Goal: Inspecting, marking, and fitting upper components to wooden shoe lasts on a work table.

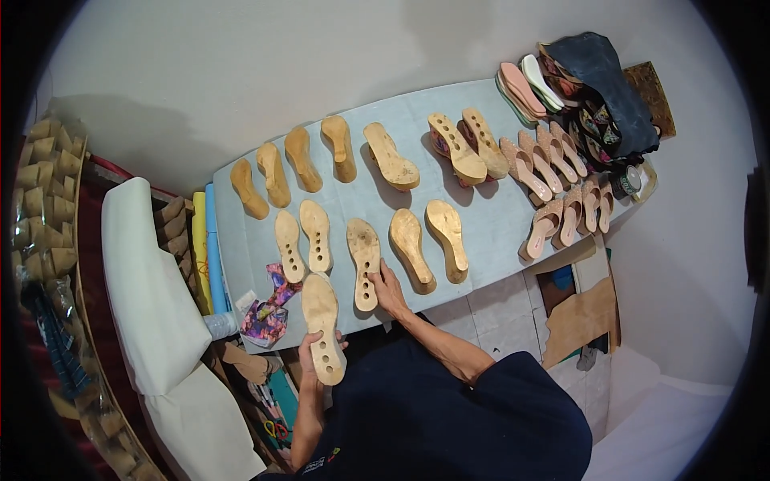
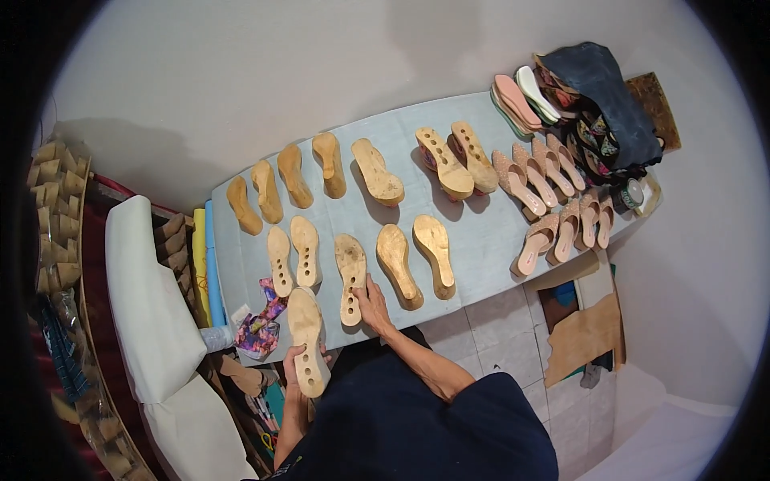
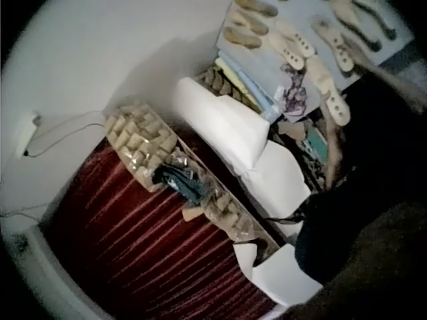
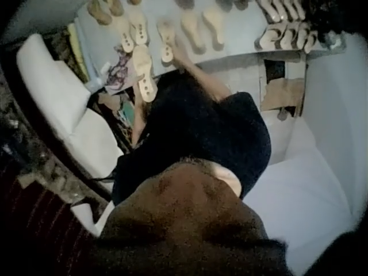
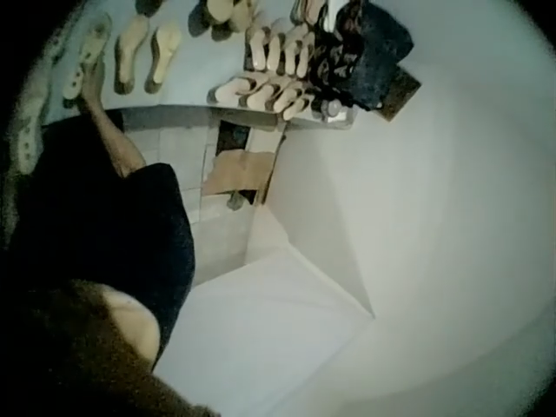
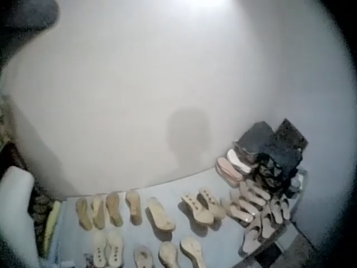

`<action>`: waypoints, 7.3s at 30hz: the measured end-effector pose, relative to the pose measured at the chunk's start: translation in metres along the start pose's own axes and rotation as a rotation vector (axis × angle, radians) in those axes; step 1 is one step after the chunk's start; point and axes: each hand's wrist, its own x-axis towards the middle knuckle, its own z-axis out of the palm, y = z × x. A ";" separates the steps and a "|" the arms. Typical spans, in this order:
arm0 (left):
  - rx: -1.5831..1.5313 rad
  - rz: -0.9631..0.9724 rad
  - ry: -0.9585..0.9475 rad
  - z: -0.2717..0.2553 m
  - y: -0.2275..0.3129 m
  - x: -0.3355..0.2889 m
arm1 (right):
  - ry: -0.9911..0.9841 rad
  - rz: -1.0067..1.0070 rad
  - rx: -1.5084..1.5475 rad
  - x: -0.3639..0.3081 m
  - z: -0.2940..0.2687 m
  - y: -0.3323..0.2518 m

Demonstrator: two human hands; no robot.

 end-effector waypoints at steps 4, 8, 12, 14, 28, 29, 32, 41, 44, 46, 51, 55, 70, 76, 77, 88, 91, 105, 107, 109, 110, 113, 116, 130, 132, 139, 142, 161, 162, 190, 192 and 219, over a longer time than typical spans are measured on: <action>-0.024 -0.071 0.039 -0.007 -0.003 0.015 | -0.052 0.022 -0.009 0.000 -0.001 -0.009; 0.069 -0.026 -0.003 -0.015 -0.010 0.029 | -0.020 -0.124 -0.169 0.000 0.002 -0.001; 0.157 -0.075 0.043 -0.005 -0.009 0.028 | -0.048 -0.035 -0.174 -0.009 -0.015 -0.037; 0.177 -0.088 0.057 -0.002 -0.009 0.030 | -0.081 0.074 -0.125 -0.009 -0.025 -0.041; 0.271 -0.129 0.081 -0.019 -0.009 0.067 | 0.576 -0.215 -0.782 0.009 -0.154 -0.043; 0.270 -0.130 0.090 -0.019 -0.009 0.070 | 0.508 -0.144 -0.694 0.010 -0.157 -0.037; 0.342 -0.098 0.175 -0.001 -0.006 0.073 | 0.497 -0.168 -0.563 0.016 -0.174 -0.016; 0.392 0.018 0.284 -0.003 -0.006 0.073 | 0.365 0.361 0.686 0.038 -0.215 0.039; 0.385 0.060 0.287 -0.013 -0.011 0.079 | 0.458 0.320 0.480 0.038 -0.223 0.047; 0.380 0.071 0.287 -0.017 -0.012 0.076 | 0.523 0.295 0.321 0.038 -0.227 0.044; 0.457 0.100 0.333 -0.032 -0.016 0.080 | 0.617 0.107 -0.234 0.035 -0.237 0.033; 0.470 0.082 0.379 -0.028 -0.014 0.085 | 0.521 0.253 -0.351 0.035 -0.257 0.022; 0.509 0.072 0.331 -0.038 -0.017 0.087 | 0.287 -0.268 -0.545 0.005 -0.227 0.028; 0.531 0.081 0.351 -0.034 -0.017 0.087 | 0.260 0.013 -0.229 0.014 -0.249 0.012; 0.550 0.078 0.357 -0.035 -0.017 0.086 | 0.257 0.013 -0.230 0.008 -0.243 0.006; 0.523 0.091 0.357 -0.034 -0.019 0.087 | 0.201 -0.375 -0.661 -0.024 -0.100 -0.020; 0.520 0.097 0.364 -0.039 -0.022 0.088 | 0.198 -0.357 -0.622 -0.019 -0.109 -0.010; 0.523 0.071 0.330 -0.040 -0.017 0.090 | 0.265 -0.402 -0.691 -0.027 -0.129 -0.009; 0.533 0.068 0.336 -0.039 -0.017 0.092 | 0.293 -0.413 -0.699 -0.025 -0.128 -0.007; 0.541 0.066 0.341 -0.040 -0.017 0.092 | 0.283 -0.393 -0.676 -0.025 -0.130 -0.007; 0.537 0.069 0.337 -0.041 -0.017 0.093 | 0.274 -0.376 -0.654 -0.025 -0.131 -0.008; 0.507 0.085 0.341 -0.041 -0.019 0.093 | 0.281 -0.380 -0.642 -0.024 -0.131 -0.013; 0.488 0.093 0.353 -0.038 -0.019 0.092 | 0.340 -0.324 -0.431 -0.031 -0.131 -0.019; 0.519 0.057 0.348 -0.037 -0.017 0.091 | 0.356 -0.544 -0.382 -0.045 -0.131 -0.007; 0.518 0.065 0.343 -0.041 -0.018 0.092 | 0.357 -0.547 -0.368 -0.045 -0.128 -0.012; 0.525 0.054 0.344 -0.037 -0.016 0.091 | 0.181 0.102 0.764 -0.010 -0.124 0.037; 0.525 0.059 0.347 -0.037 -0.015 0.091 | 0.321 0.251 1.004 0.000 -0.114 0.049; 0.518 0.107 0.349 -0.035 -0.022 0.086 | 0.315 0.317 0.489 -0.105 -0.128 -0.010; 0.518 0.096 0.360 -0.033 -0.020 0.085 | 0.365 0.269 0.425 -0.103 -0.120 -0.015; 0.082 -0.063 0.062 -0.019 0.001 -0.014 | -0.256 0.346 0.508 -0.034 -0.050 -0.053; 0.105 -0.053 0.088 -0.018 0.018 -0.024 | -0.372 0.367 0.729 -0.031 -0.061 -0.051; -0.418 0.493 -0.091 -0.115 -0.082 -0.367 | -1.361 -1.722 -0.337 -0.330 0.174 -0.262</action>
